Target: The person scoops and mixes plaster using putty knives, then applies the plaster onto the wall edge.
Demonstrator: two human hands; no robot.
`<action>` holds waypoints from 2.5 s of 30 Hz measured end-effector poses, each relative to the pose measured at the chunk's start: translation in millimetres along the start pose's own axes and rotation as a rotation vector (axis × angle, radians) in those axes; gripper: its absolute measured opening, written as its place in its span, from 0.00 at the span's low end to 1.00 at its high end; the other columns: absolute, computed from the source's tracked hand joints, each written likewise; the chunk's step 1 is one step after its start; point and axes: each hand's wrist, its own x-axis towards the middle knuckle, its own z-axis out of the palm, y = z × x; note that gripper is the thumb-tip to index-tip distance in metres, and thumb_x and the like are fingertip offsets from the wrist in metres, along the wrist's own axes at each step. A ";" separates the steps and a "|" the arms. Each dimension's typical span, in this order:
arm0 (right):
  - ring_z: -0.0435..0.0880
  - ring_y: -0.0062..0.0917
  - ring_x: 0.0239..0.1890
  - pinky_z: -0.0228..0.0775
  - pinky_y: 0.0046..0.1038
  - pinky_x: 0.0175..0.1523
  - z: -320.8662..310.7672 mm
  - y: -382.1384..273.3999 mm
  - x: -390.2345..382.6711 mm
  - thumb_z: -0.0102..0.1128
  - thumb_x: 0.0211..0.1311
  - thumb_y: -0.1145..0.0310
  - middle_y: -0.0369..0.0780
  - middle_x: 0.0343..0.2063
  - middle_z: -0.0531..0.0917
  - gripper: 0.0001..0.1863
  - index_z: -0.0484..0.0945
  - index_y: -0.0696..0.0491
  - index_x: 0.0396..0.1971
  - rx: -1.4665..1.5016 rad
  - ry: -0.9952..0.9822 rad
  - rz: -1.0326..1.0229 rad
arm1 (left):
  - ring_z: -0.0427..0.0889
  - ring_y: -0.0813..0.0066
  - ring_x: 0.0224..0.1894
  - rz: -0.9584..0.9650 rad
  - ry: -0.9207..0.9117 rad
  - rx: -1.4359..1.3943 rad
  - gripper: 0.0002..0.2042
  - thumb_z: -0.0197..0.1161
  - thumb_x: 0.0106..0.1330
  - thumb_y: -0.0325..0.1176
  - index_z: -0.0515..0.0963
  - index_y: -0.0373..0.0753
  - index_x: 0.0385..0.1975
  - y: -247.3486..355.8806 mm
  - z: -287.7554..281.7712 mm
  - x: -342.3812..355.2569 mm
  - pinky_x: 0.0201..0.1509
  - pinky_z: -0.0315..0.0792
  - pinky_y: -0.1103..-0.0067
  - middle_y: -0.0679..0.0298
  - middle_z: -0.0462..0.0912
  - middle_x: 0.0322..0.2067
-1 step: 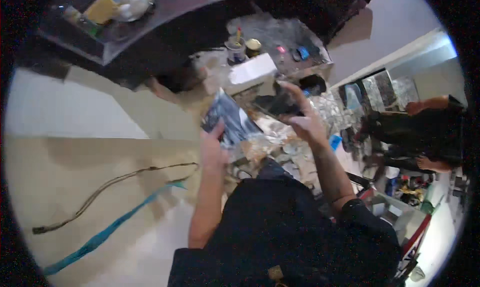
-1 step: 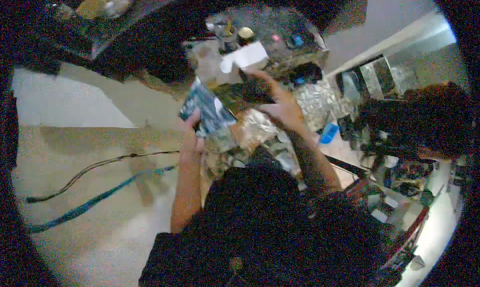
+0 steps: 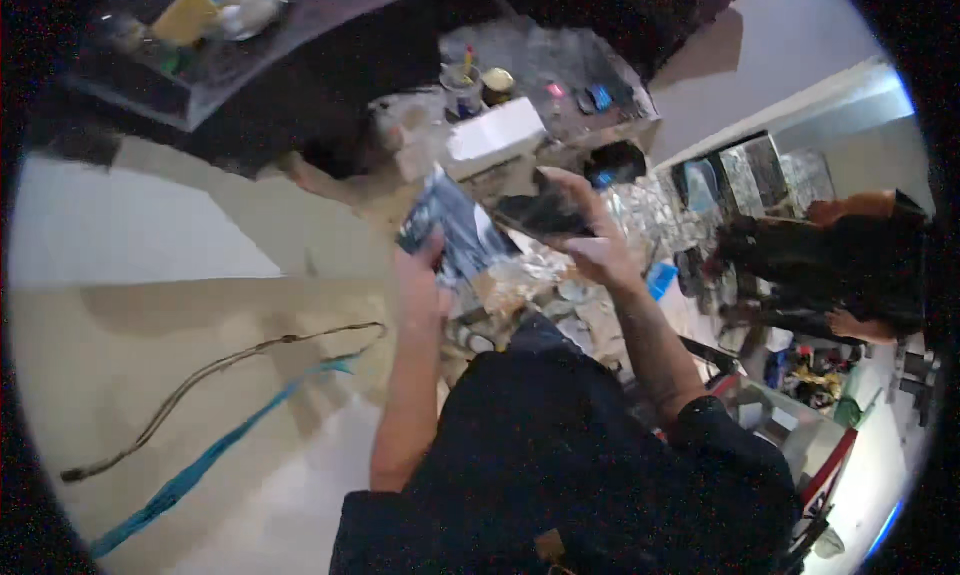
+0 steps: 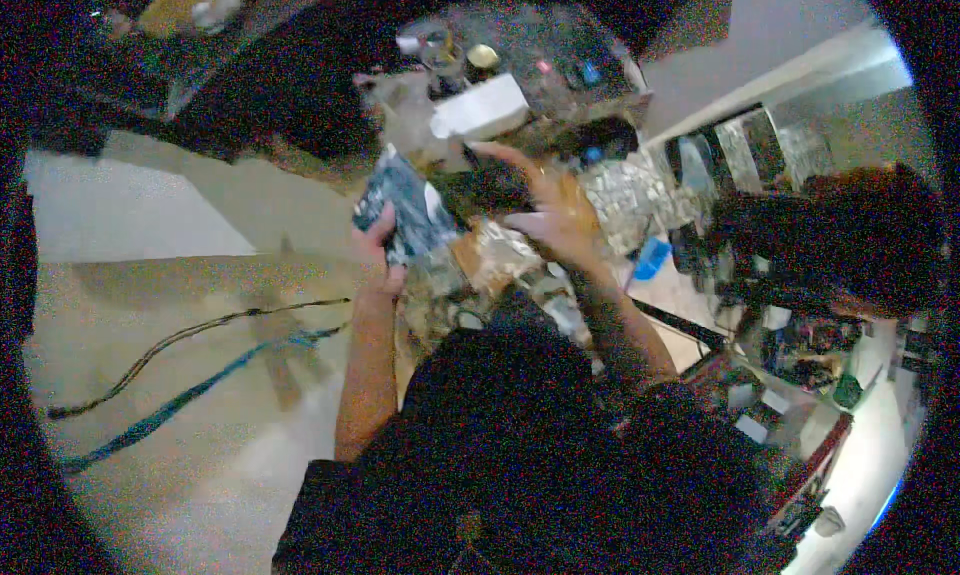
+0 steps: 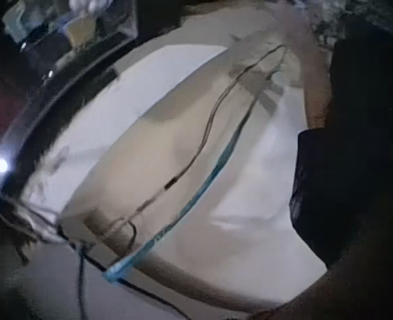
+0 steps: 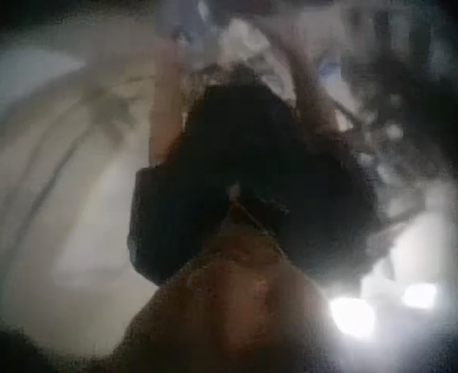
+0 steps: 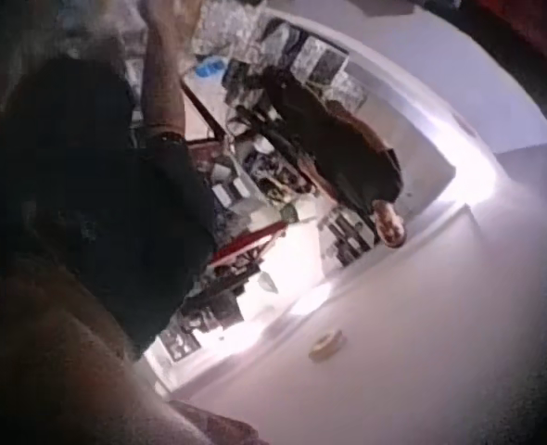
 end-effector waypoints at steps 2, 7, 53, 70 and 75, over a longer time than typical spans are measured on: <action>0.63 0.28 0.55 0.51 0.28 0.60 21.2 18.6 1.0 0.59 0.35 0.80 0.40 0.49 0.66 0.34 0.65 0.49 0.51 0.166 -0.031 -0.108 | 0.75 0.69 0.37 -0.004 -0.001 0.046 0.17 0.56 0.53 0.22 0.66 0.33 0.44 -14.3 -7.3 22.9 0.42 0.72 0.74 0.60 0.74 0.38; 0.64 0.40 0.51 0.56 0.32 0.57 7.5 101.9 -16.4 0.57 0.29 0.81 0.44 0.45 0.64 0.36 0.66 0.47 0.49 -0.378 -0.010 -0.061 | 0.75 0.69 0.39 -0.174 0.088 0.059 0.17 0.54 0.54 0.20 0.66 0.33 0.44 -59.4 -20.0 44.1 0.45 0.70 0.75 0.60 0.74 0.38; 0.69 0.32 0.49 0.58 0.49 0.52 -56.9 581.1 -163.0 0.49 0.51 0.65 0.37 0.44 0.71 0.15 0.71 0.38 0.41 -1.403 -0.930 0.273 | 0.74 0.68 0.38 -1.061 0.459 0.295 0.15 0.52 0.60 0.32 0.68 0.34 0.46 -354.5 -303.1 -81.4 0.44 0.69 0.77 0.61 0.75 0.40; 0.68 0.29 0.53 0.55 0.26 0.59 -102.0 349.0 -85.6 0.55 0.38 0.84 0.41 0.47 0.72 0.26 0.70 0.54 0.45 -0.099 -0.066 0.550 | 0.72 0.76 0.42 -0.643 -0.045 0.359 0.22 0.63 0.51 0.34 0.68 0.39 0.46 -376.4 -210.7 111.7 0.47 0.66 0.79 0.67 0.74 0.39; 0.67 0.36 0.51 0.58 0.33 0.55 -50.5 261.3 -92.9 0.64 0.31 0.79 0.43 0.48 0.66 0.31 0.70 0.49 0.45 0.063 0.319 0.306 | 0.73 0.73 0.43 -0.668 -0.030 0.056 0.20 0.59 0.53 0.28 0.67 0.35 0.47 -284.7 -74.3 101.8 0.50 0.67 0.76 0.63 0.74 0.41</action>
